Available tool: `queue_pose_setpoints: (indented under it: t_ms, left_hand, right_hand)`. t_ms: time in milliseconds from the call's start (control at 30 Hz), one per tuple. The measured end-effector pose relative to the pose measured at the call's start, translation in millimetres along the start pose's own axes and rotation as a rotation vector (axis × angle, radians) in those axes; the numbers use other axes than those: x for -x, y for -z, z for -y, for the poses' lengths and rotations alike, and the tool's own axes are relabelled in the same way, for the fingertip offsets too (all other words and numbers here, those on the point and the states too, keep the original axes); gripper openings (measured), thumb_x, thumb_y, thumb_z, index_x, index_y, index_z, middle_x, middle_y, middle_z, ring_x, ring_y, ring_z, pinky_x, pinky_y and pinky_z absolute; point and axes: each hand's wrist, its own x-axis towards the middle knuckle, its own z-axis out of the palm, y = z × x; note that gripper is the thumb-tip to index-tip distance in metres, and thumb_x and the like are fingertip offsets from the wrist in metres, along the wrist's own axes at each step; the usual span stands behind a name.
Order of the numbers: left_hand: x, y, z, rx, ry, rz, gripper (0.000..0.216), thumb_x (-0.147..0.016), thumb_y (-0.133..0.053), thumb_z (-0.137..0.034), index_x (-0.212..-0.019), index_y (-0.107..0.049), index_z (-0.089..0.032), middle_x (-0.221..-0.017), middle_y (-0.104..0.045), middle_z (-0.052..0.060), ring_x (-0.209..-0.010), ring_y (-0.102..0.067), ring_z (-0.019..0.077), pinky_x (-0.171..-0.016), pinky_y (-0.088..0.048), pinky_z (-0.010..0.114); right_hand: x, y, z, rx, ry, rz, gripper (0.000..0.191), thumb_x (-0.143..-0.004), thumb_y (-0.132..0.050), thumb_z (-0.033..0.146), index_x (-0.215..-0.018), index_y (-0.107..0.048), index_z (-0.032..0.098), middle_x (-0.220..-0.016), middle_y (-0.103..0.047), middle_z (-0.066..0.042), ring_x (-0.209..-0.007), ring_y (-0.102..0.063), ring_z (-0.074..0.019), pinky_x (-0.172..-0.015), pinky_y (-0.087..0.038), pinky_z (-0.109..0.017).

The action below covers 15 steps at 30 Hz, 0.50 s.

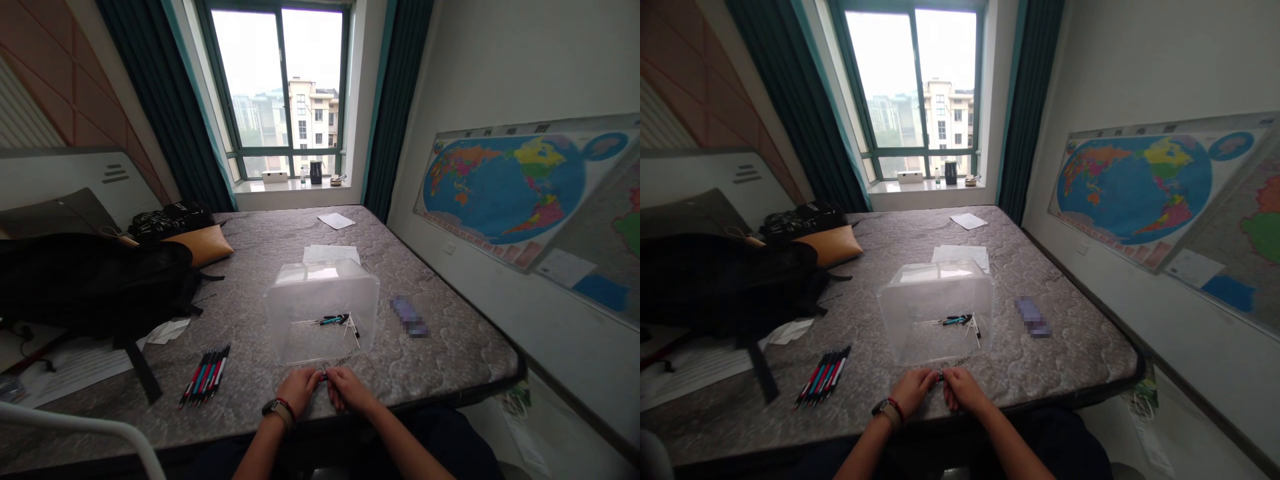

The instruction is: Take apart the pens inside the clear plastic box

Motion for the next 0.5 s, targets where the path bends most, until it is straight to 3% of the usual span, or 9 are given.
queue_pose_setpoints:
  t_ms: [200,300,367,500]
  left_hand:
    - [0.7,-2.8,-1.9,0.044,-0.036,-0.014,0.056,-0.098,-0.026,-0.048,-0.077,-0.068,-0.018,-0.077,-0.070,0.006,-0.073,-0.061,0.0182,-0.067,-0.037,0.027]
    - [5.5,-1.1,-5.7,0.075,-0.058,-0.070,0.037,-0.090,-0.048,-0.051,-0.102,-0.064,-0.020,-0.075,-0.067,0.001,-0.069,-0.059,0.0170,-0.064,-0.037,0.026]
    - [8.6,1.5,-8.4,0.076,-0.077,-0.095,0.037,-0.082,-0.062,-0.047,-0.108,-0.060,-0.021,-0.077,-0.066,0.000,-0.070,-0.058,0.0166,-0.065,-0.037,0.024]
    - [10.7,7.3,-12.7,0.041,-0.063,-0.112,0.020,-0.083,-0.062,-0.041,-0.092,-0.061,-0.023,-0.086,-0.069,0.002,-0.080,-0.061,0.0173,-0.070,-0.038,0.024]
  right_hand:
    - [1.6,0.0,1.2,-0.030,-0.006,-0.006,0.058,-0.077,-0.046,0.076,-0.072,-0.051,0.018,-0.051,-0.055,0.004,-0.034,-0.047,-0.0081,-0.033,-0.029,-0.019]
    - [3.4,1.5,4.3,-0.068,-0.001,-0.013,0.057,-0.079,-0.046,0.074,-0.071,-0.051,0.018,-0.050,-0.054,0.004,-0.035,-0.047,-0.0086,-0.034,-0.030,-0.019]
    - [4.8,2.4,6.7,-0.094,-0.003,0.006,0.056,-0.080,-0.045,0.072,-0.071,-0.051,0.018,-0.050,-0.054,0.004,-0.035,-0.046,-0.0083,-0.035,-0.030,-0.019]
    - [6.2,4.0,7.9,-0.110,-0.019,0.029,0.055,-0.081,-0.046,0.071,-0.071,-0.051,0.018,-0.052,-0.055,0.003,-0.036,-0.047,-0.0082,-0.035,-0.029,-0.019]
